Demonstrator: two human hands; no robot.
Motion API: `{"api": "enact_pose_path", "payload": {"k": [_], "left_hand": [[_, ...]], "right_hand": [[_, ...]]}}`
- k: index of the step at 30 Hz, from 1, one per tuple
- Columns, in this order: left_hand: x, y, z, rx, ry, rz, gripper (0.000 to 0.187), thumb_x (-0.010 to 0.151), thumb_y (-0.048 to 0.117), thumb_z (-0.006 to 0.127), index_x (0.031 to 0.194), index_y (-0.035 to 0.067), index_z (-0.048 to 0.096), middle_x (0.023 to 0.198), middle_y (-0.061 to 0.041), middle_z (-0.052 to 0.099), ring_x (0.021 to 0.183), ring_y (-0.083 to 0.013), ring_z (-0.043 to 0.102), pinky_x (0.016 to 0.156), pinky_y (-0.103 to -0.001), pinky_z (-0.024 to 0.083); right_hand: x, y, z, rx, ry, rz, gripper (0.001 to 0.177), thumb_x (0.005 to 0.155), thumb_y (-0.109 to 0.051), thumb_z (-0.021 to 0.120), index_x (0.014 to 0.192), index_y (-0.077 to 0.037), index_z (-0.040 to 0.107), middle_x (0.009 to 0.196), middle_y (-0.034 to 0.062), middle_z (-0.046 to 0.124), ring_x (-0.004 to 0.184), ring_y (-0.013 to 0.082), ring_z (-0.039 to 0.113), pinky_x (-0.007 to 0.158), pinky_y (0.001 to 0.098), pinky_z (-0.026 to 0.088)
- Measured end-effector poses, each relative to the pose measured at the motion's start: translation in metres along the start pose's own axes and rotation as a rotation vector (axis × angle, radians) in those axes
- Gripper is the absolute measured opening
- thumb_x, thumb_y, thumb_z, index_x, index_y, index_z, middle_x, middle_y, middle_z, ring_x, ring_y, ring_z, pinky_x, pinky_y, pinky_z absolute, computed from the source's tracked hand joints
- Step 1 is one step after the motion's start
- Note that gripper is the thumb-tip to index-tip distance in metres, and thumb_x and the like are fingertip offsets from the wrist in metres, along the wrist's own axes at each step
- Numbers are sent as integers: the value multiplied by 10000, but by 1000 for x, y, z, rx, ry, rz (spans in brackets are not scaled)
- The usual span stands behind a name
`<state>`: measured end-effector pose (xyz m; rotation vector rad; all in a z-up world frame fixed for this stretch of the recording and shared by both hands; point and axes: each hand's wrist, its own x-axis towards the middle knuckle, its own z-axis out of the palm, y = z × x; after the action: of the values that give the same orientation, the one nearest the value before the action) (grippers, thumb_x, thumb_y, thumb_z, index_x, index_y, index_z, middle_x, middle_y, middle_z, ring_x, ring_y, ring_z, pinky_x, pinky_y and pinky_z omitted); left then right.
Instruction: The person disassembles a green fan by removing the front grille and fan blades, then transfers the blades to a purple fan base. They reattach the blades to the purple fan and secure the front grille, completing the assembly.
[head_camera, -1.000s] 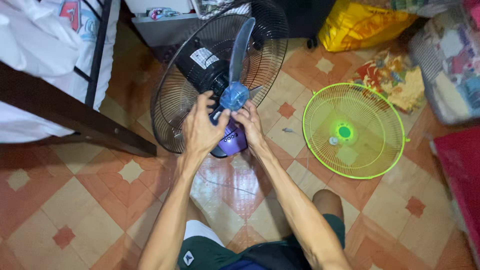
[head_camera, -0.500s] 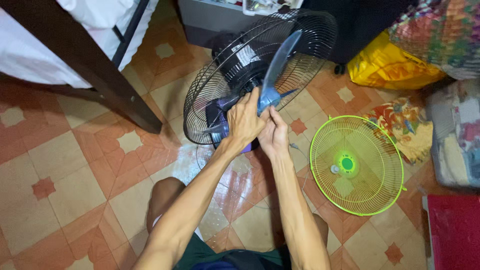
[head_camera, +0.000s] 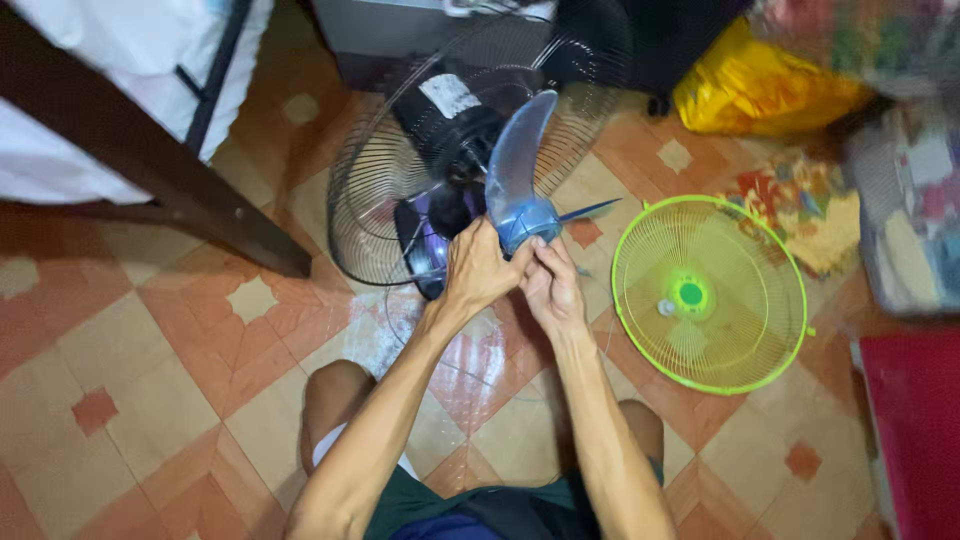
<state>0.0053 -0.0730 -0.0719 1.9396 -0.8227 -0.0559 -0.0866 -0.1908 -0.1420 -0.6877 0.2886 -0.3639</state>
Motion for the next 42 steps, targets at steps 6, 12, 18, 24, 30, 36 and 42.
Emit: {"api": "enact_pose_path", "payload": {"k": [6, 12, 18, 24, 30, 36, 42], "left_hand": [[-9, 16, 26, -65, -241, 62, 704, 794, 288, 776, 1384, 47, 478, 1110, -221, 725, 1013, -419, 704, 840, -489, 544], [-14, 9, 85, 91, -587, -17, 523, 847, 258, 748, 1313, 82, 588, 1112, -206, 738, 1025, -400, 710, 867, -479, 550], [-14, 0, 158, 51, -748, -97, 470, 857, 183, 695, 1305, 73, 602, 1061, -201, 738, 899, -364, 732, 796, -456, 573], [-17, -5, 209, 22, -850, -64, 433, 877, 160, 677, 1288, 49, 600, 1062, -189, 748, 870, -348, 729, 772, -443, 571], [-19, -12, 216, -4, -894, -140, 405, 900, 172, 646, 1275, 21, 613, 975, -192, 761, 851, -344, 740, 774, -441, 574], [-26, -32, 188, 22, -859, -210, 375, 910, 173, 630, 1253, 22, 628, 961, -181, 773, 848, -322, 750, 766, -418, 578], [-47, -50, 133, 21, -767, -286, 366, 897, 185, 640, 1237, 50, 654, 978, -160, 790, 873, -297, 766, 779, -396, 578]], "right_hand": [[-20, -25, -68, 64, 201, -36, 305, 973, -216, 669, 1254, -135, 585, 1159, 33, 702, 1009, 179, 695, 913, 388, 575], [-25, -65, -161, -17, 604, -78, 336, 929, -366, 720, 1147, -132, 617, 1081, 51, 742, 950, 181, 722, 845, 363, 590], [-33, -82, -302, 53, 974, -54, 389, 890, -435, 720, 1159, -168, 632, 1078, 19, 734, 923, 169, 699, 788, 317, 567], [-42, -63, -420, 12, 1134, -127, 341, 937, -330, 725, 1184, -139, 587, 1134, 61, 687, 998, 225, 699, 845, 384, 595], [-39, -41, -460, 148, 1020, -184, 256, 1004, -216, 602, 1227, -91, 599, 1184, 86, 670, 1083, 274, 683, 906, 450, 596], [-43, -40, -437, 12, 1156, -33, 159, 1001, -116, 506, 1115, -82, 612, 1116, 64, 632, 1048, 238, 698, 781, 405, 563], [-50, -21, -384, -139, 1197, -216, 215, 965, -51, 442, 1130, -81, 576, 969, 43, 601, 832, 160, 621, 594, 330, 511]]}}
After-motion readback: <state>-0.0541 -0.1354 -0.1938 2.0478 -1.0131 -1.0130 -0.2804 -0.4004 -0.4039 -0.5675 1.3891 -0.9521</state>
